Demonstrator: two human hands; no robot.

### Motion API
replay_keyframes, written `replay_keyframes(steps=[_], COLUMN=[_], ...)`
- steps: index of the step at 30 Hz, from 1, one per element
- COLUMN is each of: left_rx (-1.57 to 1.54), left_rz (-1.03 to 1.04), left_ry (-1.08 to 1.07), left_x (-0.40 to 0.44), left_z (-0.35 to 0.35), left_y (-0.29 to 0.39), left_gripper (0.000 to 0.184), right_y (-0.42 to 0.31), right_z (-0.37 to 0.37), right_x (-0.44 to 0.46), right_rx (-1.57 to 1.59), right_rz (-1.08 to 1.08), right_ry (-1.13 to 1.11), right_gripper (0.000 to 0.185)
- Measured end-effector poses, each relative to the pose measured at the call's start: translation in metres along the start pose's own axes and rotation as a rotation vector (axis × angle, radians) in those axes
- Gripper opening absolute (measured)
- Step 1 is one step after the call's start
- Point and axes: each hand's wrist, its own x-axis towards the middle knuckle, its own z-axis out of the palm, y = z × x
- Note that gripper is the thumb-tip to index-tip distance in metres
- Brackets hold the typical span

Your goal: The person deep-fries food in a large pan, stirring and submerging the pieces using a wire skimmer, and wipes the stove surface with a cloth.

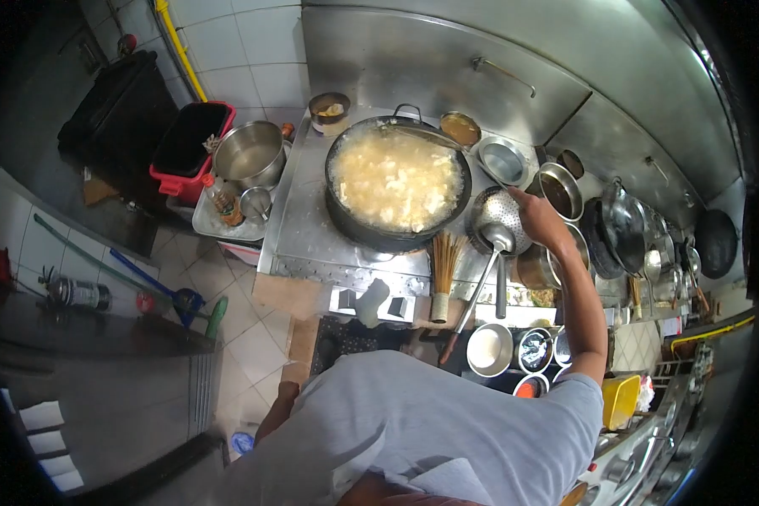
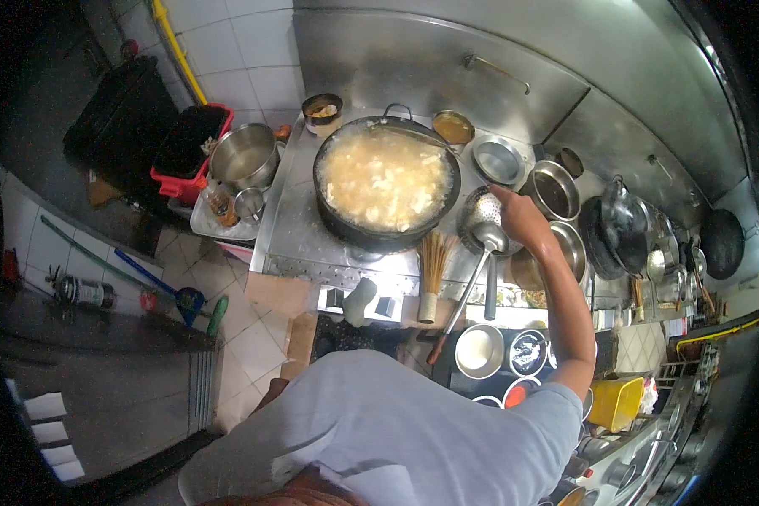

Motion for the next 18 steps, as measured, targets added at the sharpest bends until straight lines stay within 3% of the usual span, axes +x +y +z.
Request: replay_keyframes(steps=[4, 7, 10, 12, 13, 14, 15, 18], left_rx=[-0.005, -0.001, -0.145, -0.292, -0.337, -0.107, 0.122, 0.061], left_rz=[0.032, 0.063, -0.019, -0.183, -0.237, -0.075, 0.086, 0.003], left_ry=[-0.064, -0.102, -0.106, -0.257, -0.306, -0.27, -0.229, -0.266], left_x=[0.008, 0.019, 0.019, 0.023, 0.024, 0.024, 0.024, 0.025], left_z=[0.0, -0.003, -0.017, -0.033, -0.037, -0.04, -0.041, -0.044], left_y=[-0.005, -0.013, -0.015, -0.011, -0.01, -0.01, -0.009, -0.007], left_gripper=[0.012, 0.014, 0.015, 0.015, 0.015, 0.014, 0.013, 0.014], right_y=[-0.004, 0.008, -0.002, -0.003, -0.009, -0.015, -0.017, -0.017], right_z=[-0.005, 0.008, 0.025, 0.052, 0.063, 0.073, 0.082, 0.09], right_x=[-0.041, -0.066, -0.09, -0.096, -0.097, -0.097, -0.098, -0.096], right_rx=[0.033, 0.253, 0.28, 0.349, 0.336, 0.323, 0.398, 0.623], right_rz=[-0.025, -0.131, -0.104, -0.27, -0.186, -0.104, -0.157, -0.081], right_ry=[0.027, 0.034, -0.054, 0.024, -0.047, -0.119, -0.086, -0.047], right_gripper=[0.048, 0.048, 0.048, 0.047, 0.048, 0.048, 0.047, 0.045])
